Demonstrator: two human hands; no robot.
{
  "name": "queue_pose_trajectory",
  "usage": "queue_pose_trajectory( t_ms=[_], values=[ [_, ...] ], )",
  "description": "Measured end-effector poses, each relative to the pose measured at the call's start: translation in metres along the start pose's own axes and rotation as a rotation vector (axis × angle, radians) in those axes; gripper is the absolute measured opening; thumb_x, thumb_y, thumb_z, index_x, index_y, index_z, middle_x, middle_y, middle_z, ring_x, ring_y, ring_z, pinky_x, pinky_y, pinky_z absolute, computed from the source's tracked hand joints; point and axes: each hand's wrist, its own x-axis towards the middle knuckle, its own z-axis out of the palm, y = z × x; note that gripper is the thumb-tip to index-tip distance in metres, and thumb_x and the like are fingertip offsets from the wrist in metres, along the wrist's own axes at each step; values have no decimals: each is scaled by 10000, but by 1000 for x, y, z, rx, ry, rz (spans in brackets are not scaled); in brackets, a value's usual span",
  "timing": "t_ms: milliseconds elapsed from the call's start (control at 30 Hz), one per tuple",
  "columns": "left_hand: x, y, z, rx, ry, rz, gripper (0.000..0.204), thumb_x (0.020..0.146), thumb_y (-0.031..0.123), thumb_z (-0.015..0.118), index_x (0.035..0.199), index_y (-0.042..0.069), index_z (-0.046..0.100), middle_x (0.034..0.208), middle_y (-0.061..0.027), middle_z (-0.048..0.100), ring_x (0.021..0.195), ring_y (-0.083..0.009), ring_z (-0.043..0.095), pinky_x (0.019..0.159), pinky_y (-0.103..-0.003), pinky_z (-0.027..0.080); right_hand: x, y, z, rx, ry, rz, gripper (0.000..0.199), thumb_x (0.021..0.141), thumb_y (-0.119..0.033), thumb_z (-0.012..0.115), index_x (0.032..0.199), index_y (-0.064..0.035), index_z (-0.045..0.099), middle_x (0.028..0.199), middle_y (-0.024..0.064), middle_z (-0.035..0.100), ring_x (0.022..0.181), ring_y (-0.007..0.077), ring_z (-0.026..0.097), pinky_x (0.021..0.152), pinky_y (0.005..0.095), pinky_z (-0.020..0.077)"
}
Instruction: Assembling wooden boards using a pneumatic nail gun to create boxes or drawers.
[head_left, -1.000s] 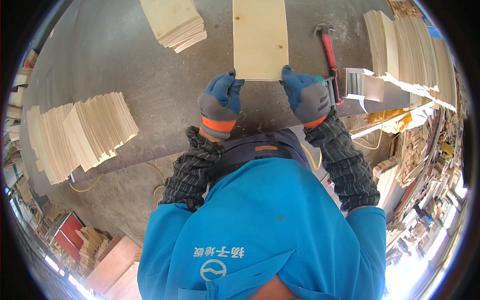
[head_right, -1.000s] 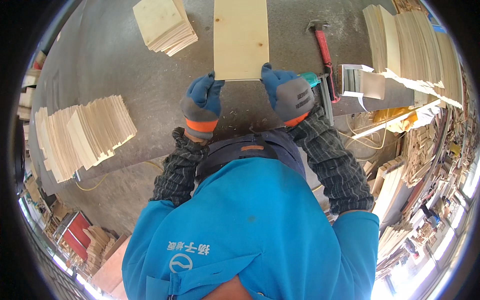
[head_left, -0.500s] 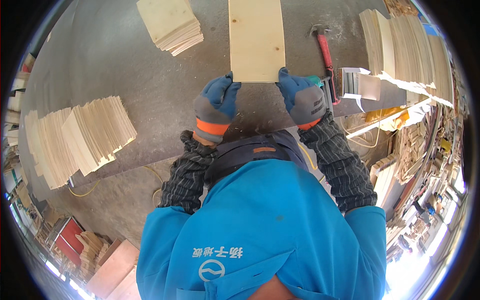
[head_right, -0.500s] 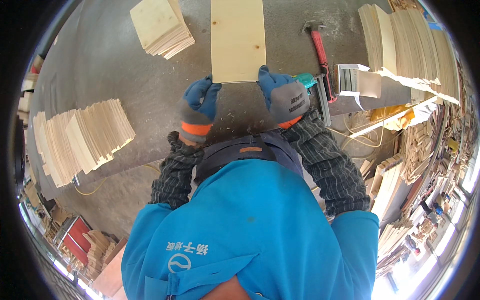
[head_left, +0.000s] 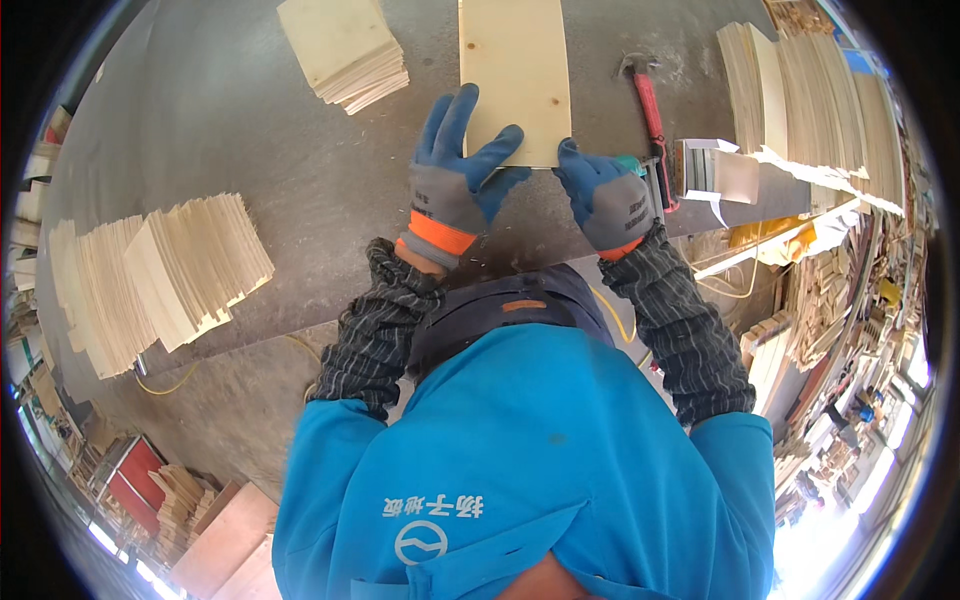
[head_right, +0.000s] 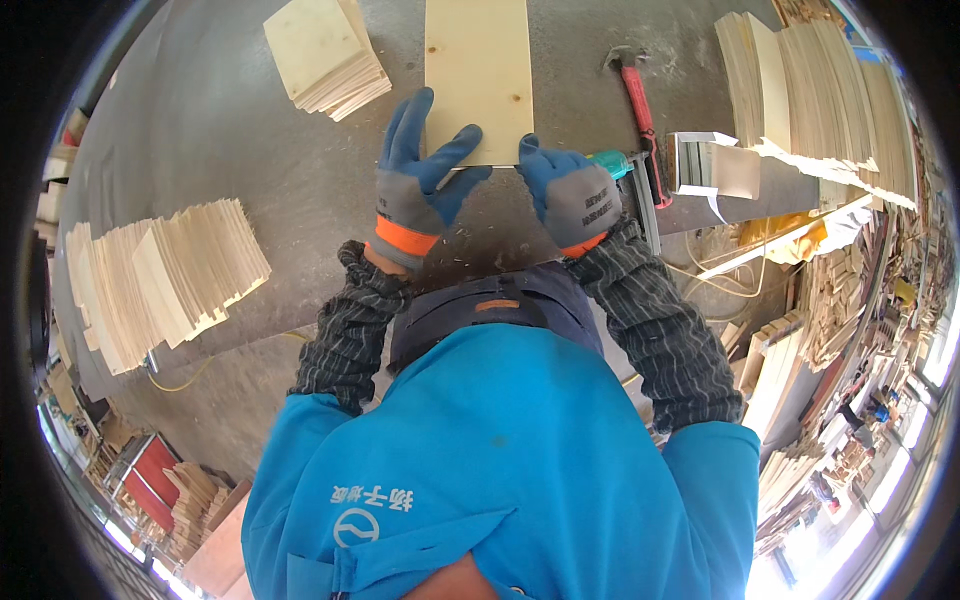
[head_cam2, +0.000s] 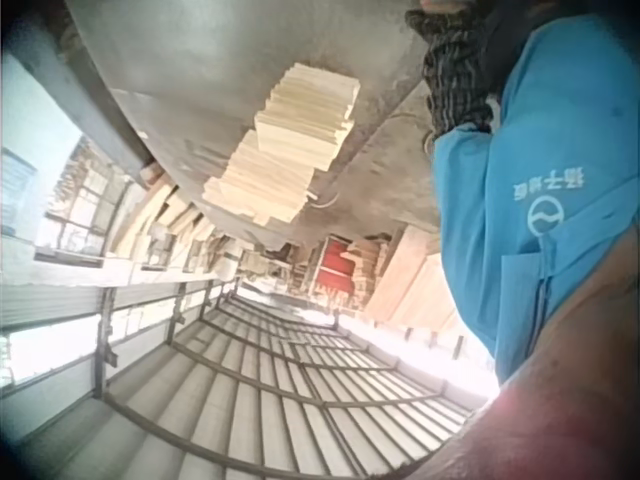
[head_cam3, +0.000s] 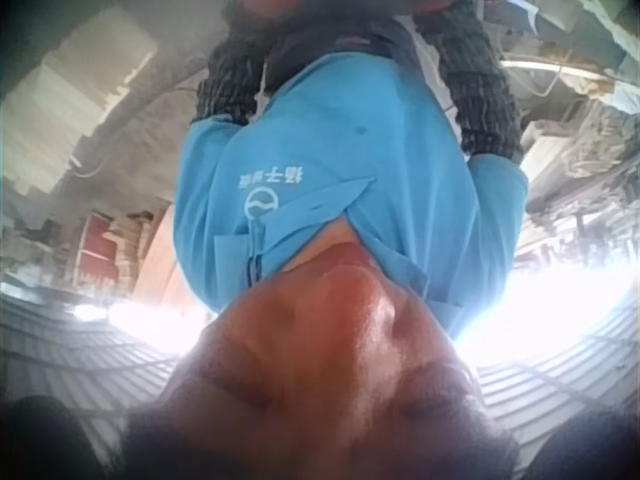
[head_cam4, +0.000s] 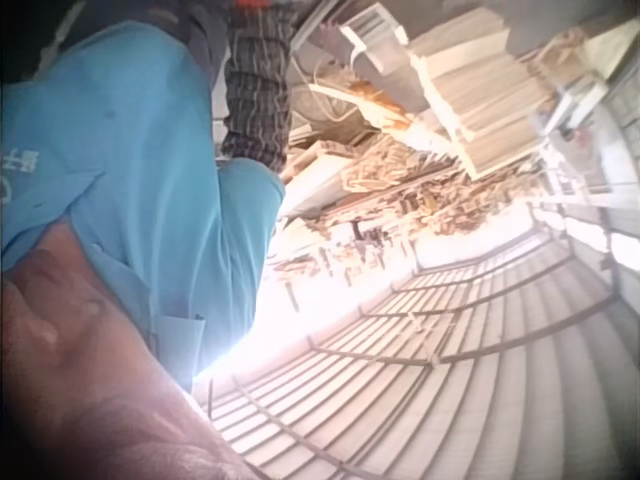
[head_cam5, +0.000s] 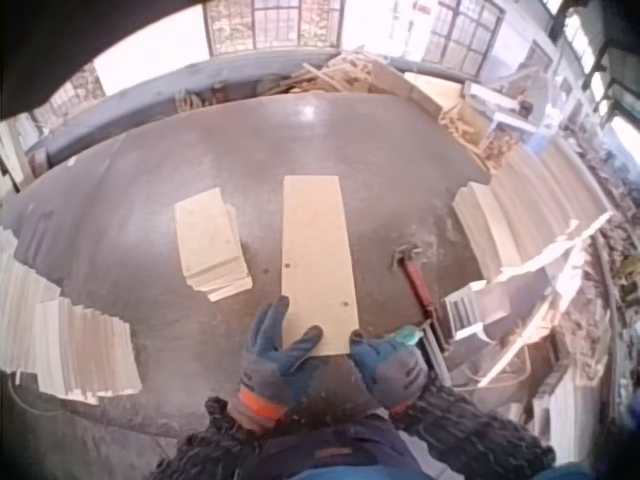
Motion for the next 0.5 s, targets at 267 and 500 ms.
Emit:
queue_pose_trajectory(
  t_ms=[267, 500],
  values=[
    [-21, -3, 18, -269, 11, -173, 535, 765, 93, 964, 1272, 135, 801, 1582, -270, 544, 1410, -434, 615, 1096, -452, 605, -14, 13, -6, 318, -36, 42, 474, 960, -62, 671, 1433, -33, 645, 1081, 185, 780, 907, 384, 759, 760, 445, 621],
    [-18, -8, 21, -239, -30, -155, 510, 760, 119, 972, 1240, 116, 801, 1568, -259, 559, 1392, -433, 628, 1090, -453, 608, -108, 74, 24, 403, 22, 971, 663, 990, -246, 764, 1569, -30, 524, 1316, 239, 740, 1152, 390, 740, 952, 459, 602]
  ],
)
